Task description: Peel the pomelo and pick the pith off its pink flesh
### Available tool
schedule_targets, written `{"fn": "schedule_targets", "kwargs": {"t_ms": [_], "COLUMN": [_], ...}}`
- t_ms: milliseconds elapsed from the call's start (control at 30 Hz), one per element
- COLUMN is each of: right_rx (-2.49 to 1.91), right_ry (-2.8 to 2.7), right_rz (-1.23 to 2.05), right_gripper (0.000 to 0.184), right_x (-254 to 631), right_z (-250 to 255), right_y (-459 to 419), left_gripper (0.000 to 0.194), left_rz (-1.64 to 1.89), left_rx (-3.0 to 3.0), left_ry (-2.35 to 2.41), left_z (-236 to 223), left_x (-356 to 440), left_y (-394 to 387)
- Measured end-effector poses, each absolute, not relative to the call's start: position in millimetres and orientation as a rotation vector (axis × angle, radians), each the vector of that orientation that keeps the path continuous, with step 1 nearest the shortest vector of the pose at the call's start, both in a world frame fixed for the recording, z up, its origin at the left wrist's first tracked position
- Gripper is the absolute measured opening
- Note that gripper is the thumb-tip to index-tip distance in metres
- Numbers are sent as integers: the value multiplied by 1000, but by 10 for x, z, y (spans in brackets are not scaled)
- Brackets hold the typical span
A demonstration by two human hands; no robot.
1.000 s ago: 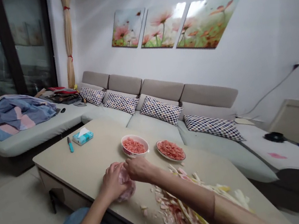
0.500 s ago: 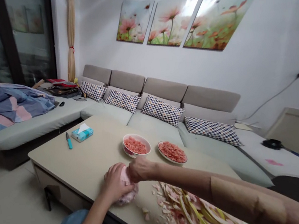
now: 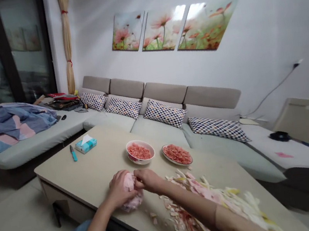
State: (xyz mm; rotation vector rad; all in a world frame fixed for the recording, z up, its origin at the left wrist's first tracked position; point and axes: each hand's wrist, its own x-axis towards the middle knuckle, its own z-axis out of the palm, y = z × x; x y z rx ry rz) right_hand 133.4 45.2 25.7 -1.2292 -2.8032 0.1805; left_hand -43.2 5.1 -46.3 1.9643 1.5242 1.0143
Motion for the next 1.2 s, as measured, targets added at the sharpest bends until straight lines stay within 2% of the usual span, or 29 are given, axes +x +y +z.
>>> {"fn": "schedule_targets", "kwargs": {"t_ms": [100,167,200,300,400,533,733,1200], "right_rx": [-1205,-1173,-1166,-1171,-1181,-1113,-1042,-1127], "right_ry": [-2328,-2034,-1918,-1723,-1680,-1693,-1653,-1574], "right_rz": [426,551,590,619,594,579,694,681], "right_gripper": [5,15,23,40,44,47,37,38], "right_x": [1428,1460,1457,1379,1262,1181,1192,899], "right_z": [-40,-269,-373,-588,-632,-520,-385,-335], "right_y": [259,114,49,-79,-97,-47,-3,-5], "left_gripper": [76,70,64,29,18,14,13,14], "left_rz": [950,917,907,795,642,480,362,735], "left_rx": [1971,2009,2056,2273,2402,2417,2463,2304], "left_ry": [1457,1469,1497,1642,1779,1873,1946,2019], "left_z": [-358,-208,-116,159,348,463,468,336], "left_x": [-507,-508,-488,-373,-253,-173,-140,-270], "left_y": [25,-9,-27,-62,-51,-13,13,-62]}}
